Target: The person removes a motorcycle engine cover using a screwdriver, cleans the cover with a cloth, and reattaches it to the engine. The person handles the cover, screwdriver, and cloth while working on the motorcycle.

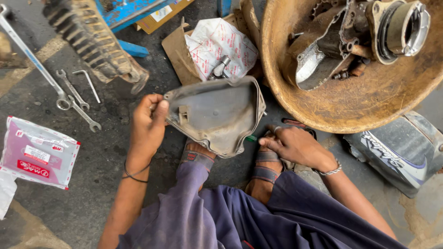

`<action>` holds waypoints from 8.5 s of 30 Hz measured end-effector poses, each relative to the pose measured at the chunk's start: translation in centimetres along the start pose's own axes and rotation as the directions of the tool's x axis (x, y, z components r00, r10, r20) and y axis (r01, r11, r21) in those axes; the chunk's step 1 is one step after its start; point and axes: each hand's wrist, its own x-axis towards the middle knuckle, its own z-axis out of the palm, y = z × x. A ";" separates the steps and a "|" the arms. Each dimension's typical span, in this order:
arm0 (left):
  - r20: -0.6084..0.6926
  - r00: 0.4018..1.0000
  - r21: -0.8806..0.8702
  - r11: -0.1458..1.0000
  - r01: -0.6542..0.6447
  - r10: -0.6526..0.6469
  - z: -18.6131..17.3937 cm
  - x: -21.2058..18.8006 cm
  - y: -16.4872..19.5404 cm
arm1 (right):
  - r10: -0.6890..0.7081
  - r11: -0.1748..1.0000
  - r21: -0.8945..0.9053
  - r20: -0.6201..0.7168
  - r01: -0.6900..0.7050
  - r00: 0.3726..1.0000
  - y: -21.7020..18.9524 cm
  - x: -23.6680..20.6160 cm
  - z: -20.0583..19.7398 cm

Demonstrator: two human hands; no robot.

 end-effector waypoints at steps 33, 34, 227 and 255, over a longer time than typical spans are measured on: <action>0.195 0.978 -0.729 0.655 0.197 -0.077 7.4 -0.8 -0.7 | 0.060 0.145 0.923 -0.367 0.355 0.928 -4.2 7.3 7.0; 0.190 0.979 -0.729 0.656 0.193 -0.077 7.5 -0.9 -0.6 | 0.065 0.141 0.918 -0.383 0.371 0.922 -4.1 7.4 7.2; 0.444 0.895 -0.760 0.515 0.396 -0.033 5.3 2.2 0.6 | 0.056 0.321 0.873 -0.404 0.366 0.913 -7.0 7.9 8.8; 0.428 0.897 -0.716 0.562 0.414 -0.115 6.8 1.4 0.4 | 0.116 0.432 0.833 -0.431 0.345 0.895 -6.6 7.7 9.3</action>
